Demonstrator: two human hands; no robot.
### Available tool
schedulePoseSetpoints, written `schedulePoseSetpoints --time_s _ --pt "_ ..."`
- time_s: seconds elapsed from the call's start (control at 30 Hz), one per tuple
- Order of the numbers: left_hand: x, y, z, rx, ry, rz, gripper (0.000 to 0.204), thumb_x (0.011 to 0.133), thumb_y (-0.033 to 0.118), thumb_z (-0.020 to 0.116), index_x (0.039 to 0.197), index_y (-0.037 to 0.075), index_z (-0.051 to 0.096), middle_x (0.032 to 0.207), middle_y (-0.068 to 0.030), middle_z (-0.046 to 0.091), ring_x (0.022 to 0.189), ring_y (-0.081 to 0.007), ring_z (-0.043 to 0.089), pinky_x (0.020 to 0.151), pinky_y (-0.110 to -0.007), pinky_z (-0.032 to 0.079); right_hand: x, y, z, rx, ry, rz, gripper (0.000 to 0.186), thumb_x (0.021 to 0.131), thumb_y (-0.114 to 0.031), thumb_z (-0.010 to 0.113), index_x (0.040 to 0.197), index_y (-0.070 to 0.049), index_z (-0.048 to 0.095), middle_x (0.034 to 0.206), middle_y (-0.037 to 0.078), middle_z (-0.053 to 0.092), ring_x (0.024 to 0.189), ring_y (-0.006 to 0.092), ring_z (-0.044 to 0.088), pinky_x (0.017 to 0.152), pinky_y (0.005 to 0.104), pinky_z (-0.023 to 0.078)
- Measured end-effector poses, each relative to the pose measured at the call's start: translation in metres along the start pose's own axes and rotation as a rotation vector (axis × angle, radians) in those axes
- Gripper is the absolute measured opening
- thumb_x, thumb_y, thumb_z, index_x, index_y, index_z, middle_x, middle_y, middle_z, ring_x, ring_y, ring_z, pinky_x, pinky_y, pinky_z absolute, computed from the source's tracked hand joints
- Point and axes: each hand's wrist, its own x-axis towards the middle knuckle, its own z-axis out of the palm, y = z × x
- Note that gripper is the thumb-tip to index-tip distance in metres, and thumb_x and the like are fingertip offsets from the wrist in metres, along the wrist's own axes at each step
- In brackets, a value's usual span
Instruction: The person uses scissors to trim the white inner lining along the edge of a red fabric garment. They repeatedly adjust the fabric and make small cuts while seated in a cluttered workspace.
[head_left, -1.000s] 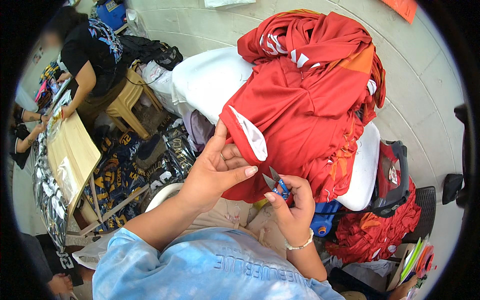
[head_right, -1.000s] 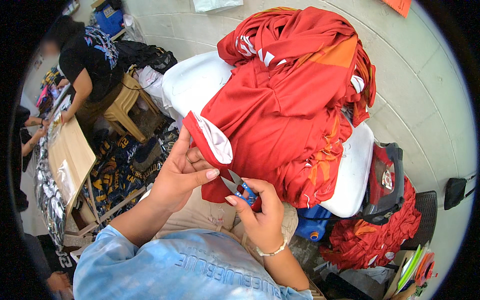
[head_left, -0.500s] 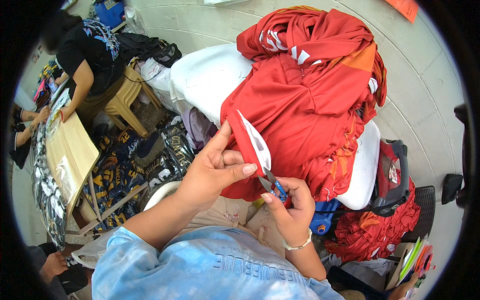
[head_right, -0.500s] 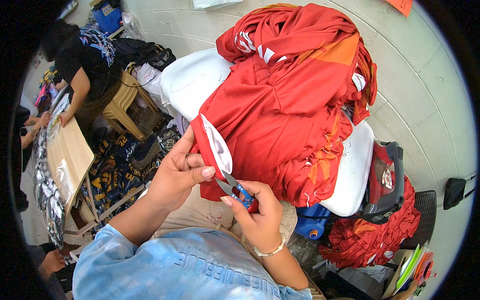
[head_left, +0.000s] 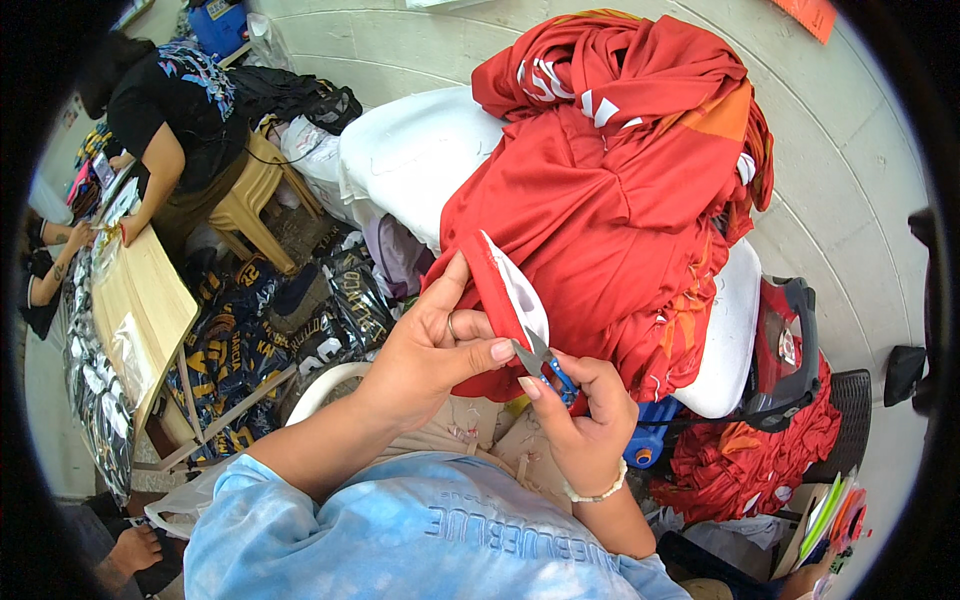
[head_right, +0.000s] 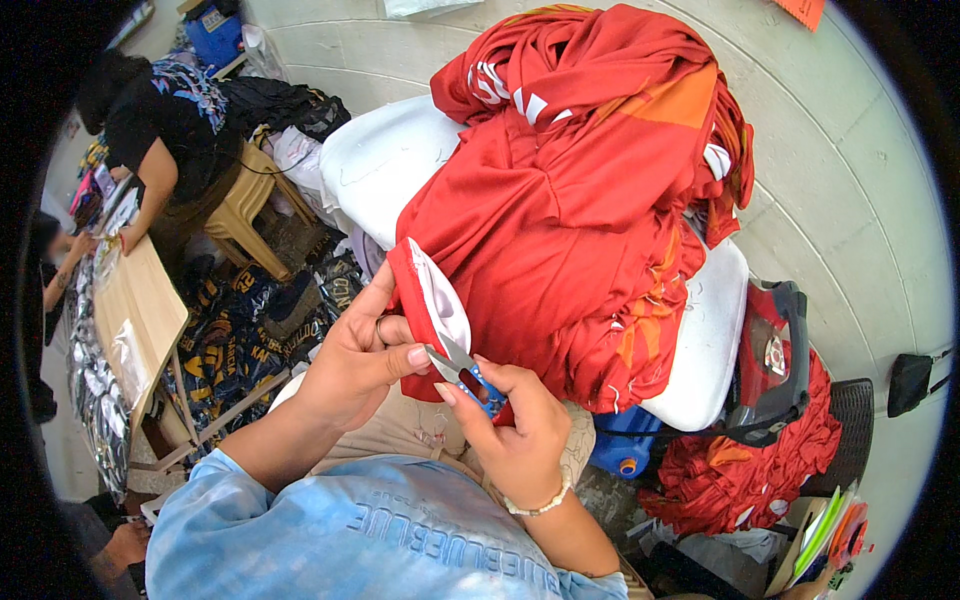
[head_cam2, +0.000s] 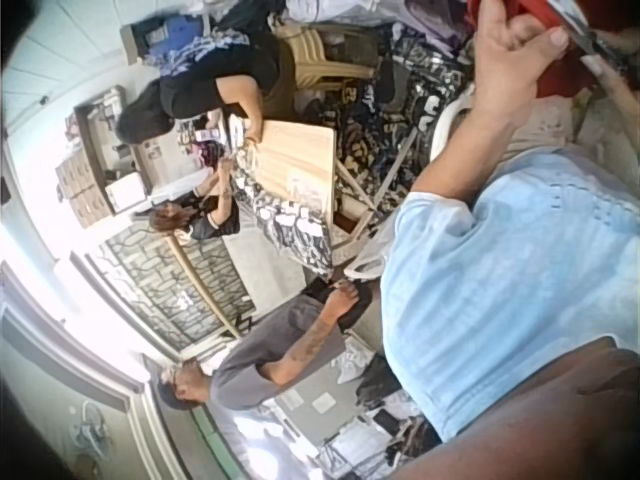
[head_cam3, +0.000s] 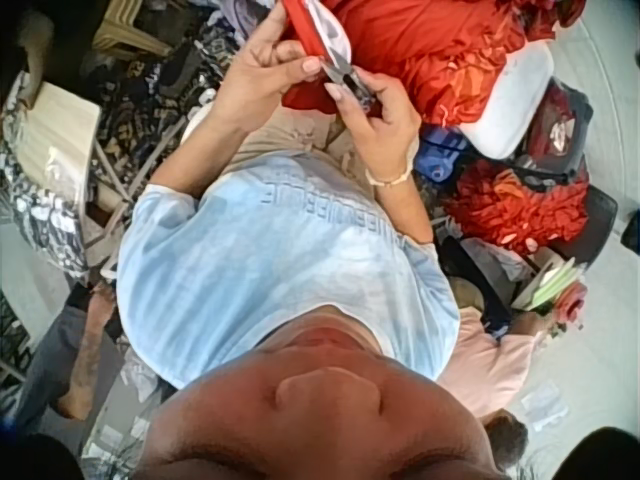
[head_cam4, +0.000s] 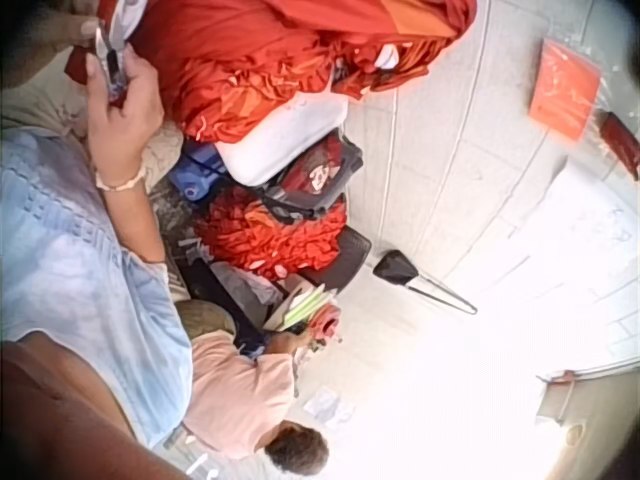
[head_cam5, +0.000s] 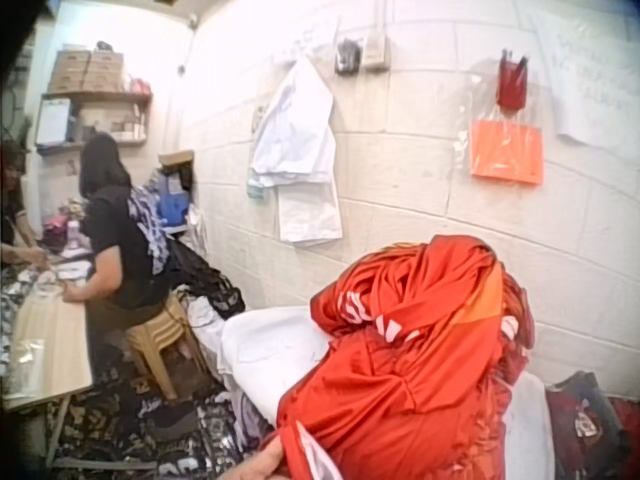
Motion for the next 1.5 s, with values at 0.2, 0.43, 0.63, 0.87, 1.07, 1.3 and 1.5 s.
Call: schedulePoseSetpoints --time_s 0.2,0.43,0.63,0.87,1.07,1.3,1.5 --pt "0.000 -0.001 0.000 -0.001 -0.003 0.009 0.088 0.084 -0.008 0.061 0.149 0.009 0.005 0.117 -0.0068 0.058 0.100 -0.0129 0.061 0.091 -0.028 0.047 0.002 -0.001 -0.002 -0.022 -0.011 -0.054 0.029 0.071 -0.007 0.080 0.092 0.002 0.063 0.077 0.011 0.065 0.066 0.0136 0.063 0.059 0.0241 0.049" --pt "-0.001 -0.001 0.001 -0.026 0.003 -0.017 0.088 0.084 -0.008 0.061 0.149 0.009 0.005 0.116 -0.0066 0.058 0.098 -0.0127 0.061 0.087 -0.027 0.048 0.001 0.000 -0.003 -0.006 -0.018 -0.036 0.028 0.072 -0.007 0.080 0.092 0.002 0.063 0.078 0.010 0.065 0.066 0.0135 0.063 0.060 0.0241 0.049" --pt "-0.001 -0.001 0.002 -0.003 -0.008 -0.012 0.088 0.084 -0.007 0.062 0.149 0.009 0.005 0.116 -0.0067 0.058 0.097 -0.0126 0.062 0.087 -0.027 0.048 -0.002 0.003 -0.004 0.022 -0.020 0.001 0.026 0.074 -0.008 0.078 0.092 0.003 0.062 0.078 0.010 0.065 0.066 0.0130 0.062 0.059 0.0241 0.049" --pt "-0.001 -0.002 0.003 0.026 0.002 -0.013 0.089 0.084 -0.007 0.062 0.149 0.009 0.004 0.115 -0.0072 0.059 0.099 -0.0128 0.061 0.089 -0.028 0.048 -0.002 0.005 -0.002 0.125 -0.020 0.110 0.023 0.079 -0.009 0.075 0.092 0.001 0.060 0.073 0.005 0.062 0.061 0.0076 0.054 0.056 0.0200 0.043" --pt "-0.003 -0.006 0.010 0.000 0.006 -0.047 0.088 0.084 -0.007 0.061 0.149 0.009 0.004 0.115 -0.0070 0.060 0.101 -0.0120 0.060 0.092 -0.028 0.046 -0.002 0.007 0.003 0.581 -0.097 0.345 0.030 0.080 -0.012 0.075 0.097 -0.001 0.053 0.070 -0.005 0.051 0.060 0.0020 0.041 0.054 0.0172 0.033" --pt "0.000 -0.005 0.004 -0.056 0.076 -0.002 0.085 0.085 -0.004 0.062 0.149 0.009 0.007 0.112 -0.0062 0.062 0.101 -0.0112 0.060 0.092 -0.028 0.045 -0.006 0.013 0.006 0.543 -0.114 0.362 0.009 0.088 -0.005 0.064 0.088 -0.003 0.056 0.070 -0.007 0.049 0.063 0.0009 0.039 0.055 0.0176 0.031" --pt "0.000 -0.008 0.005 0.010 0.033 -0.103 0.083 0.085 -0.003 0.062 0.149 0.008 0.010 0.109 -0.0057 0.063 0.099 -0.0108 0.060 0.091 -0.028 0.045 -0.004 0.013 0.008 0.748 -0.070 0.525 0.009 0.091 -0.010 0.061 0.088 -0.003 0.056 0.069 -0.008 0.048 0.060 0.0005 0.038 0.053 0.0177 0.030"
